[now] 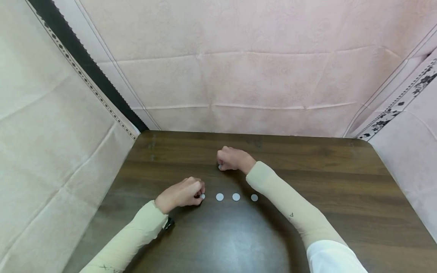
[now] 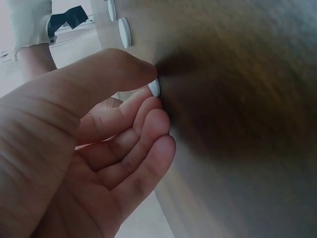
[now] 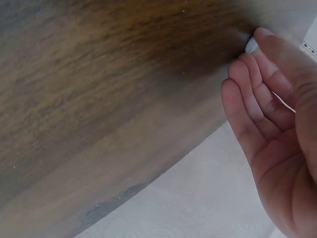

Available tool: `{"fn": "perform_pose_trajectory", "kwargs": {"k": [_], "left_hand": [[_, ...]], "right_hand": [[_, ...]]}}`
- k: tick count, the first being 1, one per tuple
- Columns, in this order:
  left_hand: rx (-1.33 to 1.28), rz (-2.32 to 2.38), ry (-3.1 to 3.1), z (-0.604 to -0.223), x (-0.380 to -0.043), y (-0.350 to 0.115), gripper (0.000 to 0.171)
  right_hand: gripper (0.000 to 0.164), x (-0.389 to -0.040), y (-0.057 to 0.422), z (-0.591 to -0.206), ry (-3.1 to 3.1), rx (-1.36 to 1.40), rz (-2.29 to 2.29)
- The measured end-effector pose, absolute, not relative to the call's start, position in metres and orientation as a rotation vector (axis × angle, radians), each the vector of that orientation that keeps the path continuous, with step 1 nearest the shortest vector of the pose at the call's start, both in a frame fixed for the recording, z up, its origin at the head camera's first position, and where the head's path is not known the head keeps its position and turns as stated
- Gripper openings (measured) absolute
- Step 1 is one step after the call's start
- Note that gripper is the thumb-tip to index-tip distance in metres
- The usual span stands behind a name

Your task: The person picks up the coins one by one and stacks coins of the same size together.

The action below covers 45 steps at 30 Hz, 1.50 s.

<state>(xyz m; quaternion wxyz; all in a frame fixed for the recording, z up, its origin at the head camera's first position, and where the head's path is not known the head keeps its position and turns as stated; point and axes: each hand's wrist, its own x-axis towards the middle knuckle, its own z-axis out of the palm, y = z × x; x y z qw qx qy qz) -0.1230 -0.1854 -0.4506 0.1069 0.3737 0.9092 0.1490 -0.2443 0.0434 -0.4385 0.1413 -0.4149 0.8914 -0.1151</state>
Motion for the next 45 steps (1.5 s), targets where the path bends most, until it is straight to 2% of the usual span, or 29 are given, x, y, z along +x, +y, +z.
{"fn": "perform_pose_trajectory", "kwargs": {"k": [5,19,33,45], "left_hand": [[1.047,0.442,2.672,-0.45,-0.122,-0.185,0.006],[1.092,0.44,2.683,-0.448,-0.121,-0.183,0.006],[1.027,0.486,2.668,-0.45,-0.12,-0.184,0.008],[1.08,0.496,2.699,-0.45,-0.119,-0.184,0.01]], "right_hand": [[0.044,-0.246,0.036,-0.438,2.565,-1.168,-0.245],[0.01,-0.244,0.046,-0.437,2.556,-1.142,-0.306],[0.011,-0.231,0.058,-0.442,2.521,-1.299,-0.461],[0.007,-0.205,0.058,-0.44,2.541,-1.294,-0.429]]}}
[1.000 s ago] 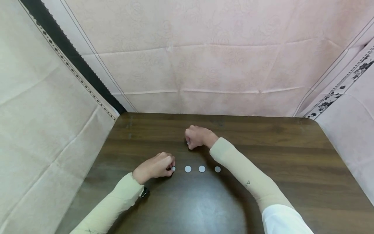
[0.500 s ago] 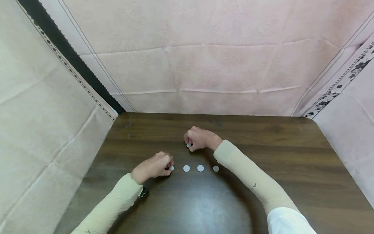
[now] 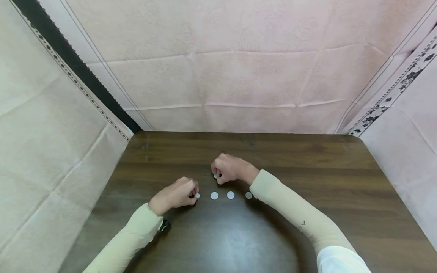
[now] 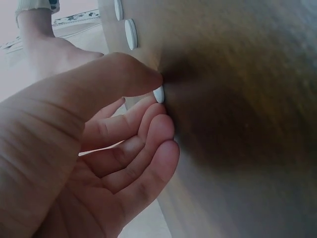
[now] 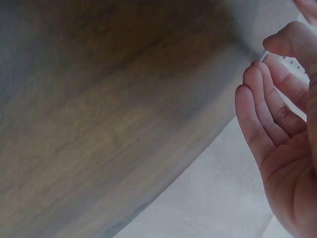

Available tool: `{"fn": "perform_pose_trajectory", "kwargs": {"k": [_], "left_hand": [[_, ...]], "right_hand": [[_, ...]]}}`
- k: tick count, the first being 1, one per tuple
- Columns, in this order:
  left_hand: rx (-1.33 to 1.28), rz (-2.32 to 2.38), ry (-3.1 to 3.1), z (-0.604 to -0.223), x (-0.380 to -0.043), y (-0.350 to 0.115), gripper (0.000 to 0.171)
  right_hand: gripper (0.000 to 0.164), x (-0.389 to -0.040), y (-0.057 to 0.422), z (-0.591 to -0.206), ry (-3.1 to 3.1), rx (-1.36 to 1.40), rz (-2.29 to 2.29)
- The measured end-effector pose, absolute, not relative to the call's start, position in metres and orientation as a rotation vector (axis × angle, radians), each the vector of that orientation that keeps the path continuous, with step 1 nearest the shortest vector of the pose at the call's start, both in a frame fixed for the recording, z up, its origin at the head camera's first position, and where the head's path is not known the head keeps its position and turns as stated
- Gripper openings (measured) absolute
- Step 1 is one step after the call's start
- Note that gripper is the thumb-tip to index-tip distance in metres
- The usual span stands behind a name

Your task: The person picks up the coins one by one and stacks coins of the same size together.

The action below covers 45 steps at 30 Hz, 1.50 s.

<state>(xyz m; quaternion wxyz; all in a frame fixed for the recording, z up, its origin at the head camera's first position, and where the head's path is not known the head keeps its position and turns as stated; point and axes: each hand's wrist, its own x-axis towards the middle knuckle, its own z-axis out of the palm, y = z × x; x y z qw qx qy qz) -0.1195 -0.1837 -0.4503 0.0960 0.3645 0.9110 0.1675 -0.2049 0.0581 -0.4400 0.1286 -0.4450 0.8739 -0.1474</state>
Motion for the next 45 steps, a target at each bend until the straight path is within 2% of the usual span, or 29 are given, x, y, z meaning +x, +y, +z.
{"fn": "perform_pose_trajectory", "kwargs": {"k": [20,25,45], "left_hand": [[0.968,0.56,2.732,-0.455,-0.114,-0.185,0.01],[0.925,0.603,2.728,-0.455,-0.111,-0.185,0.017],[0.768,0.669,2.717,-0.455,-0.109,-0.185,0.02]], "right_hand": [[0.006,-0.158,0.028,-0.448,2.507,-1.371,-0.432],[0.008,-0.149,0.021,-0.451,2.507,-1.409,-0.469],[0.01,-0.143,0.011,-0.46,2.559,-1.457,-0.479]]}}
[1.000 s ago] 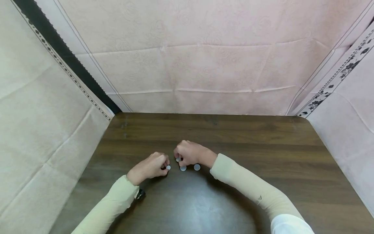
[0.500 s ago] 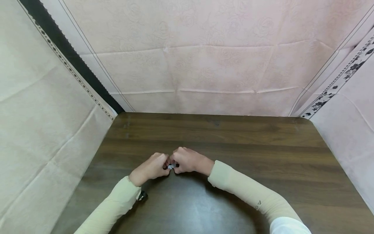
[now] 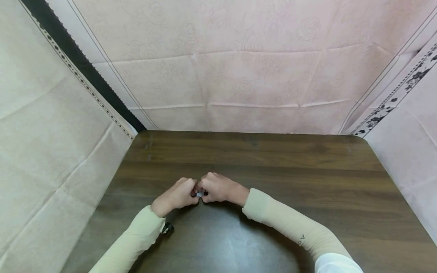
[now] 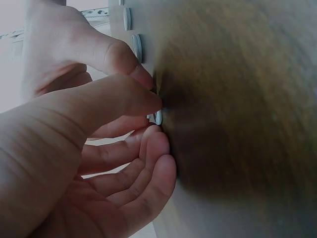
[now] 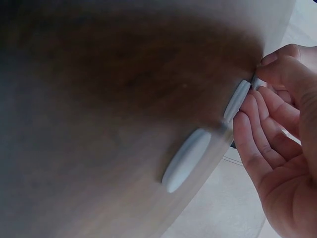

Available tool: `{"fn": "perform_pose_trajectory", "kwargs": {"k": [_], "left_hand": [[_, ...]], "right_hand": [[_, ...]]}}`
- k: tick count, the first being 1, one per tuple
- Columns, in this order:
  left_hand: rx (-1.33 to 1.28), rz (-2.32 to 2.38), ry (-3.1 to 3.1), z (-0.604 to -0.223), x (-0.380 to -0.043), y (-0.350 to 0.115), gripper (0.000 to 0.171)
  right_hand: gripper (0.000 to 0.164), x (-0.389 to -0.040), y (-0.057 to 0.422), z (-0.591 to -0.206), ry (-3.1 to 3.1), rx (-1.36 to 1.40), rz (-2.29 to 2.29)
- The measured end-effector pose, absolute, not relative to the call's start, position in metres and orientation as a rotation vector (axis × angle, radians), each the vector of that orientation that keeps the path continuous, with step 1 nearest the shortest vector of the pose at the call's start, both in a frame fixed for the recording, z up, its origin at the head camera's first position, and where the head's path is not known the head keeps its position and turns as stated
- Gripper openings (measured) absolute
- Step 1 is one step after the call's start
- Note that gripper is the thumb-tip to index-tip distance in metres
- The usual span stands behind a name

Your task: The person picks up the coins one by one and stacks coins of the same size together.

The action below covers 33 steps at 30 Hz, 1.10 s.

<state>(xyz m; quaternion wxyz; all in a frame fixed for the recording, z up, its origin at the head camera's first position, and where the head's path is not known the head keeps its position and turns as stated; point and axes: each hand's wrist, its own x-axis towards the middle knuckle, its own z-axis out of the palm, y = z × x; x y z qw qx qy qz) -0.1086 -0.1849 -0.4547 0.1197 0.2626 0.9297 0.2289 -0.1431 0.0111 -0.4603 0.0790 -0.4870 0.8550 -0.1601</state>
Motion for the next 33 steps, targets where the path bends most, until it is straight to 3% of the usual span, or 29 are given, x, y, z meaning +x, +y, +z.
{"fn": "perform_pose_trajectory", "kwargs": {"k": [27,33], "left_hand": [[0.805,0.692,2.73,-0.4546,-0.1085,-0.1876,0.02],[0.803,0.698,2.728,-0.4554,-0.1083,-0.1884,0.02]], "right_hand": [[0.024,-0.1439,0.0071,-0.4557,2.519,-1.424,-0.539],[0.017,-0.144,0.0067,-0.4567,2.506,-1.442,-0.554]]}}
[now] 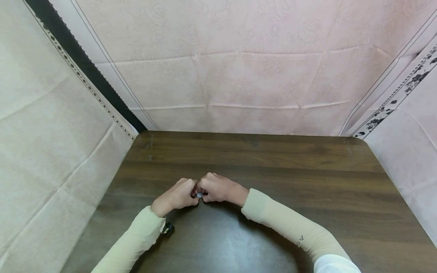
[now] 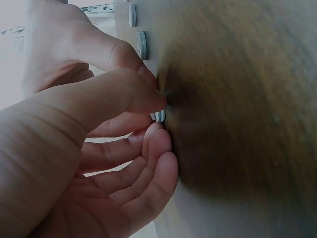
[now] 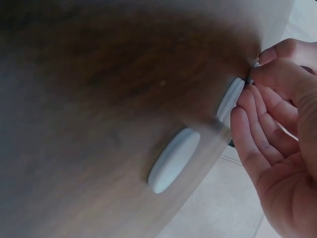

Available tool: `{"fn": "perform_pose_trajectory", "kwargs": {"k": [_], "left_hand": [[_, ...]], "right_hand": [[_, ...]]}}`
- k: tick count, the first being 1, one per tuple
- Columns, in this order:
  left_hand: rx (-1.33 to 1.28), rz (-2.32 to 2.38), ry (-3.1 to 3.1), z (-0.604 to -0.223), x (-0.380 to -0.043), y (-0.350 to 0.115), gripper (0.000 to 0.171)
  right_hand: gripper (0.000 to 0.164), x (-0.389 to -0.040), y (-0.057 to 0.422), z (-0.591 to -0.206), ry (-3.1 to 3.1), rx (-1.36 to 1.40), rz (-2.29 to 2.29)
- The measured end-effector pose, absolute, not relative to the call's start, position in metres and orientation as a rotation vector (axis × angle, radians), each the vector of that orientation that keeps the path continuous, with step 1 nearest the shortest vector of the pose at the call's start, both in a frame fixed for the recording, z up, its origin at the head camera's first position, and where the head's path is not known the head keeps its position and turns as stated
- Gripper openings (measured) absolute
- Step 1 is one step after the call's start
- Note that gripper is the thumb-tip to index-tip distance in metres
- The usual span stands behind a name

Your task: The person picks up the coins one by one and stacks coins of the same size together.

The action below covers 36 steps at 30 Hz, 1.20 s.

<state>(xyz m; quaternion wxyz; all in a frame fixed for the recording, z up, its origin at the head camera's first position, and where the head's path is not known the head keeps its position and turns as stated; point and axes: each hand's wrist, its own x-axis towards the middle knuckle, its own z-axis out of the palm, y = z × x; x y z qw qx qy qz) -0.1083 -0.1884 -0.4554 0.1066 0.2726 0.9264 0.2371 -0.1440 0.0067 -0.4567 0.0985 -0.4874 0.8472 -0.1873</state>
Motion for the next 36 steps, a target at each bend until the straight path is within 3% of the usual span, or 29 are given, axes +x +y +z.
{"fn": "perform_pose_trajectory", "kwargs": {"k": [36], "left_hand": [[0.787,0.692,2.693,-0.456,-0.1107,-0.1921,0.017]], "right_hand": [[0.015,-0.143,0.0061,-0.4571,2.514,-1.505,-0.546]]}}
